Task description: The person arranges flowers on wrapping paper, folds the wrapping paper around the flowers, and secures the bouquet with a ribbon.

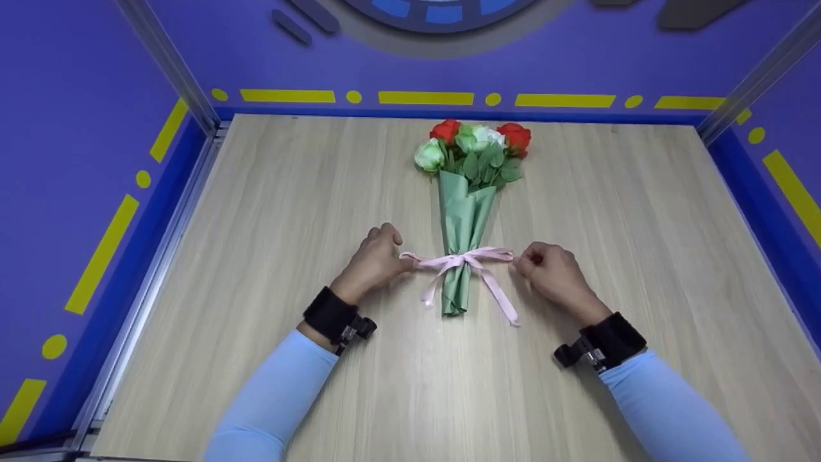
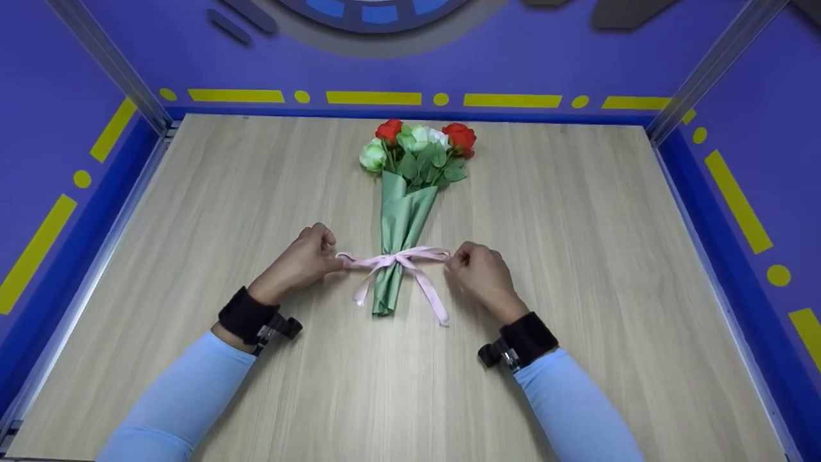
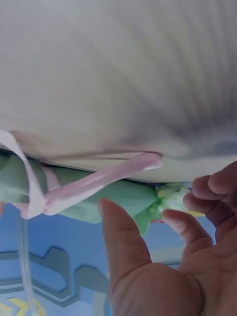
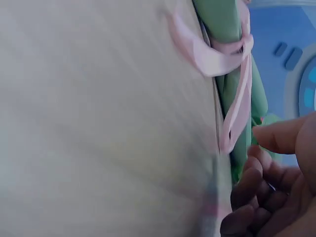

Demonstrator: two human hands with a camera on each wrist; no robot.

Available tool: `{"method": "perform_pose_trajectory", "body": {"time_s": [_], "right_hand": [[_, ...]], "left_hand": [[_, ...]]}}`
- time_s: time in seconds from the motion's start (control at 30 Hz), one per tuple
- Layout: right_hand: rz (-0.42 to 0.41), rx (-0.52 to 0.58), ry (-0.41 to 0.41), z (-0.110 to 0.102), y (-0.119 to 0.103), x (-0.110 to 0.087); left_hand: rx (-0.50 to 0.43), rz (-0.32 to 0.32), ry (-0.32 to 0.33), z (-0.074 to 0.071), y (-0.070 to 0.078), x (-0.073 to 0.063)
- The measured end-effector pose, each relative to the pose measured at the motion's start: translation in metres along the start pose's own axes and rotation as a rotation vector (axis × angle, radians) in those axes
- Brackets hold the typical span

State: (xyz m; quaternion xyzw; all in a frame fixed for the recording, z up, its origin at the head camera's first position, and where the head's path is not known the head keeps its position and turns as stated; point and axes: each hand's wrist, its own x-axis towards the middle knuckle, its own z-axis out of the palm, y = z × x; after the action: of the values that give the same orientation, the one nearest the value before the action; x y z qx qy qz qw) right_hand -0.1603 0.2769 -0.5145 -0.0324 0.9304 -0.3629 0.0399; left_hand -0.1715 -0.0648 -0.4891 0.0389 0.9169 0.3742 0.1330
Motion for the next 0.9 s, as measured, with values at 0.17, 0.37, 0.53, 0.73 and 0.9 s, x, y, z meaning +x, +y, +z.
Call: {"method": "perform_pose_trajectory", "body": {"time_s": [0.17, 0.37, 0.53, 0.73, 0.9], "right_hand": [[-0.051, -0.019, -0.084, 0.009, -0.010, -0.009], [-0.106, -0.091, -0.185, 0.018, -0.015, -0.011], [-0.144, -0.136, -0.210, 0.018, -0.016, -0.013], [-0.144, -0.154, -0.235, 0.017, -0.016, -0.017], [-0.164, -0.183, -0.281, 0.012, -0.016, -0.019]], "left_hand": [[0.045, 0.095, -0.055, 0.015, 0.010, -0.009], [0.181, 0.229, -0.122, 0.029, 0.012, -0.013], [0.184, 0.232, -0.178, 0.026, 0.010, -0.016], [0.199, 0.231, -0.209, 0.020, 0.005, -0.017], [0.179, 0.200, -0.231, 0.013, -0.001, -0.017]]}}
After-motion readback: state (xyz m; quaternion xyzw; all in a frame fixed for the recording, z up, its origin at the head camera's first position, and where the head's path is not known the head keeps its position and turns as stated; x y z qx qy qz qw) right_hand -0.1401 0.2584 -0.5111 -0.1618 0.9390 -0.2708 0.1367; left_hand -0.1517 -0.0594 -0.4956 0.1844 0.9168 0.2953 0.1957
